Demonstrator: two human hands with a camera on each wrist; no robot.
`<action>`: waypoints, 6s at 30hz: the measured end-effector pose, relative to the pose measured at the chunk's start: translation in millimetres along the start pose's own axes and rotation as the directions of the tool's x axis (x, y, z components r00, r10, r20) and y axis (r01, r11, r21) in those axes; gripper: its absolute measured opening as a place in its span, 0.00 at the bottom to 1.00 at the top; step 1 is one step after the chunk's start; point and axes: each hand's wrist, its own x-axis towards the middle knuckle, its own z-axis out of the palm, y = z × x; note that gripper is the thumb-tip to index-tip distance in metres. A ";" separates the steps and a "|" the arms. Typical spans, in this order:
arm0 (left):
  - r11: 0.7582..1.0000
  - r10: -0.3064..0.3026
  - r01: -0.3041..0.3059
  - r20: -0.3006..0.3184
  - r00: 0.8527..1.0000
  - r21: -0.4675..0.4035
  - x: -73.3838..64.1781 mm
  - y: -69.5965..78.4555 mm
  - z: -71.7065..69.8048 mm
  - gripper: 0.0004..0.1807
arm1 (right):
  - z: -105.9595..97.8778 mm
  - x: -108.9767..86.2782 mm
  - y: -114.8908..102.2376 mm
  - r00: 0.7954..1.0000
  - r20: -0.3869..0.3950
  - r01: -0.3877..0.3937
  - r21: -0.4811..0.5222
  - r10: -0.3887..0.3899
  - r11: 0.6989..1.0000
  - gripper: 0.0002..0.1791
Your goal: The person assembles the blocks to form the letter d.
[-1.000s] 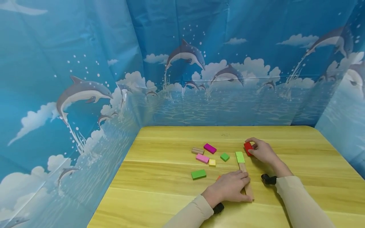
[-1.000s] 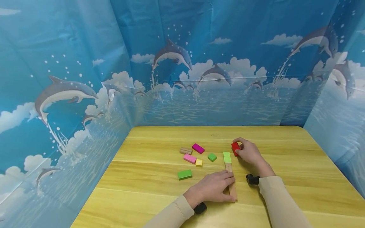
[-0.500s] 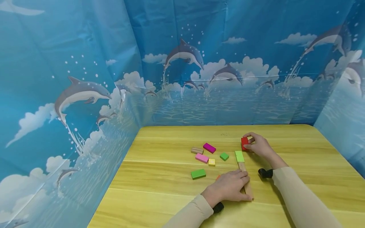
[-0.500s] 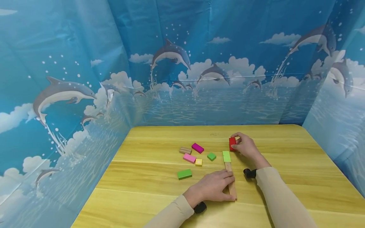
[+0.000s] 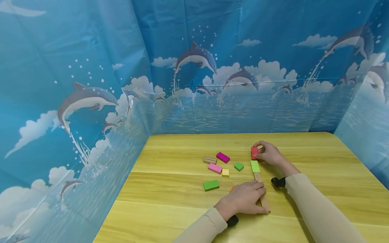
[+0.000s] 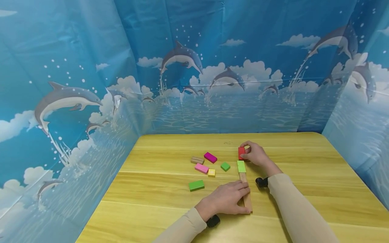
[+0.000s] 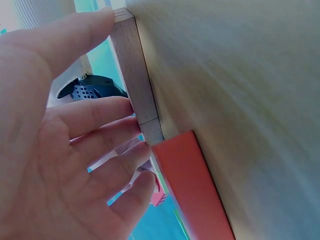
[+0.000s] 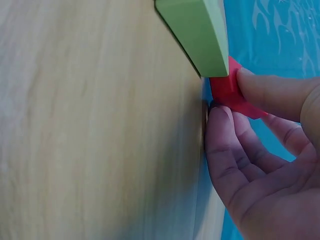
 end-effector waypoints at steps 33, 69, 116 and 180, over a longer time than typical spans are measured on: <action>1.000 0.007 -0.007 -0.001 1.000 -0.004 0.9 -0.7 1.0 0.41 | 2.7 2.7 -3.9 0.994 0.100 0.047 -0.101 -0.036 0.994 0.26; 1.000 0.015 -0.015 -0.122 0.992 0.001 -6.2 -11.9 -3.3 0.37 | -2.8 -21.7 -19.9 0.990 0.112 0.110 -0.237 -0.085 0.965 0.35; 0.799 -0.353 0.265 -0.064 0.934 -0.539 3.5 -180.3 -2.8 0.25 | 29.7 -152.1 -26.7 0.948 0.236 0.277 -0.279 -0.214 0.920 0.40; 0.769 -0.404 0.348 0.015 0.915 -0.536 36.5 -156.6 0.9 0.14 | 31.3 -159.1 -26.2 0.940 0.233 0.309 -0.273 -0.248 0.911 0.38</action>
